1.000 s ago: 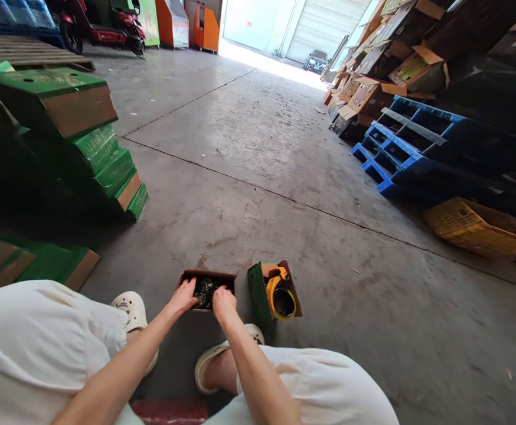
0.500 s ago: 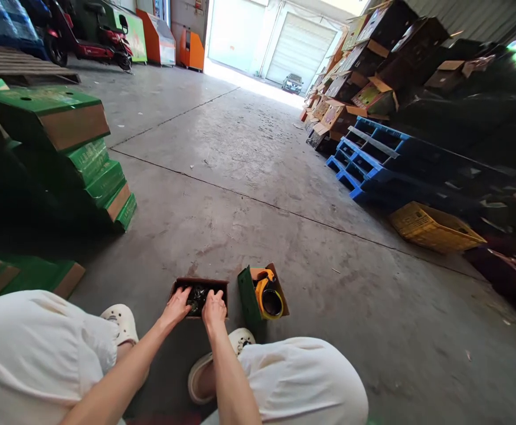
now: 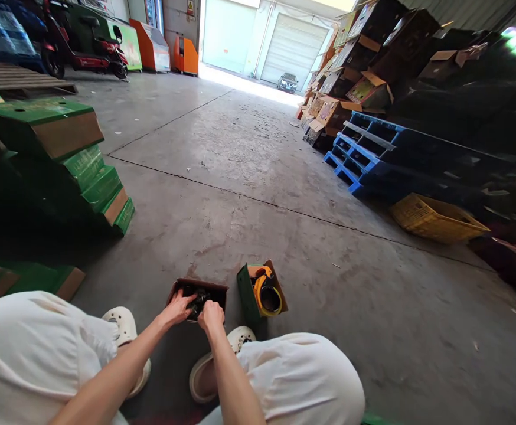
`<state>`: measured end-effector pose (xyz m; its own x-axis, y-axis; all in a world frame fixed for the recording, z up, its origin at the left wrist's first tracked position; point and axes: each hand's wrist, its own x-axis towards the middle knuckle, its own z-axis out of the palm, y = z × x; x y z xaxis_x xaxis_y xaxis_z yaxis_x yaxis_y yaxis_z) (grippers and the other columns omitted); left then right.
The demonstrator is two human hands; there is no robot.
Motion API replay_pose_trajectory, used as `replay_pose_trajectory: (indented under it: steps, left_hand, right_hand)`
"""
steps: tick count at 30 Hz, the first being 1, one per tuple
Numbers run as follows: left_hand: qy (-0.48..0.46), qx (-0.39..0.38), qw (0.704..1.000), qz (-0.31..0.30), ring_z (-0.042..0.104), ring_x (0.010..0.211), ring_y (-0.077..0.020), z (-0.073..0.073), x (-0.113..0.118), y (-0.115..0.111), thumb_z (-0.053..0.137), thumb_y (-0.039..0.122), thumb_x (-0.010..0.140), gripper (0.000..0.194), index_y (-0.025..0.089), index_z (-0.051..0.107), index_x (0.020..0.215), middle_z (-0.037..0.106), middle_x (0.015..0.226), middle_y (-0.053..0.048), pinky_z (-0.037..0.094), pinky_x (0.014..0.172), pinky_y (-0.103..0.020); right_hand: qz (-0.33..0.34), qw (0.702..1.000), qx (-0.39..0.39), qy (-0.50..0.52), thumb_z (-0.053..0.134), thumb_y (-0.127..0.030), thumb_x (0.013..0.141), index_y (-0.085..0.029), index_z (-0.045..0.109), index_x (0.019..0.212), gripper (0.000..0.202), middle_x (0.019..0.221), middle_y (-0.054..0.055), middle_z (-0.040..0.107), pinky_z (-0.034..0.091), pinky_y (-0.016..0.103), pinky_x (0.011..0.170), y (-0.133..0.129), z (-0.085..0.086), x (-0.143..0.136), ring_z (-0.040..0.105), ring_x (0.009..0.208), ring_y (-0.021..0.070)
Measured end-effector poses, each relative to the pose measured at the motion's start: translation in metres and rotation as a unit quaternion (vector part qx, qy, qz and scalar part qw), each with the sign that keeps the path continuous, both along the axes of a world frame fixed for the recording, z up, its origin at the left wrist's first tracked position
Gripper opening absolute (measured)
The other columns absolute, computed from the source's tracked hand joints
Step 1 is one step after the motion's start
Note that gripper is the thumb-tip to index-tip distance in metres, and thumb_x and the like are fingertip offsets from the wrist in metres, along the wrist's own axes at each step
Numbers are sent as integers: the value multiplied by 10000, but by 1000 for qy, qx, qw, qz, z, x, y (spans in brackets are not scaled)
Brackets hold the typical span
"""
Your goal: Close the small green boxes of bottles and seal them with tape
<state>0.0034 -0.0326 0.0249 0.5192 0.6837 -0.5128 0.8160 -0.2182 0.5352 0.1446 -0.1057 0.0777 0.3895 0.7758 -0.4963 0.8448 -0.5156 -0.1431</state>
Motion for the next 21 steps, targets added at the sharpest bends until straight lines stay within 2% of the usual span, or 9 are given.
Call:
replay_pose_trajectory:
  steps: [2,5,7,9,12,14,16,18,21]
  left_hand:
    - [8,11,1000,-9,272,1616,-366,0,1,-2,616,175,913,733,322,481,1618,328,1719,-122,307,1279,-458]
    - [11,77,997,14,363,1572,-340,0,3,-11,607,168,919,649,289,560,1555,343,1703,-126,334,1261,-413]
    - [4,146,988,43,443,1512,-311,0,5,-20,567,168,948,527,229,626,1468,410,1658,-141,352,1243,-389]
    - [12,180,982,52,527,1426,-295,2,7,-27,530,164,973,437,173,651,1393,521,1563,-167,378,1213,-386]
    - [56,135,989,31,616,1314,-285,11,7,-24,572,188,976,396,140,631,1364,645,1414,-179,427,1136,-360]
    - [76,99,992,16,644,1286,-269,18,6,-16,618,204,964,364,162,637,1325,694,1351,-150,452,1071,-318]
    - [80,86,993,4,671,1249,-250,25,4,-9,637,197,953,283,199,669,1233,736,1285,-103,471,996,-283]
    - [83,86,993,3,702,1192,-241,29,2,-4,623,167,947,206,221,696,1131,763,1214,-71,482,931,-271]
    - [92,95,991,8,720,1150,-244,33,1,-2,542,108,962,221,219,707,1060,770,1170,-80,484,900,-279]
  right_hand:
    - [-17,1000,-7,11,617,-179,960,-105,631,1424,470,1260,231,753,555,374,943,1,-2,-1,735,1186,342]
    - [-41,999,19,4,633,-311,999,-59,464,1586,661,1345,272,706,512,420,1046,8,-5,-4,589,1398,385]
    - [-59,996,57,-26,610,-462,1022,-68,500,1567,682,1446,301,628,484,449,1089,15,-8,-7,495,1474,404]
    - [-67,993,83,-45,609,-529,1014,-93,581,1505,656,1541,308,539,489,452,1080,20,-14,-7,516,1447,400]
    - [-54,993,95,-37,675,-448,985,-131,640,1452,565,1617,279,469,503,408,1050,25,-24,-5,553,1415,371]
    - [-39,991,118,-42,688,-324,971,-174,727,1326,388,1556,221,565,499,350,1019,27,-30,-1,587,1381,334]
    - [-33,988,141,-55,619,-232,998,-206,795,1122,217,1342,152,724,495,284,940,27,-33,4,678,1231,272]
    - [-45,986,150,-63,508,-204,1052,-210,801,1023,295,1111,112,785,483,250,846,27,-32,13,731,1033,222]
    - [-73,982,155,-83,391,-199,1098,-197,787,1080,396,1055,114,774,471,249,783,24,-23,30,731,938,209]
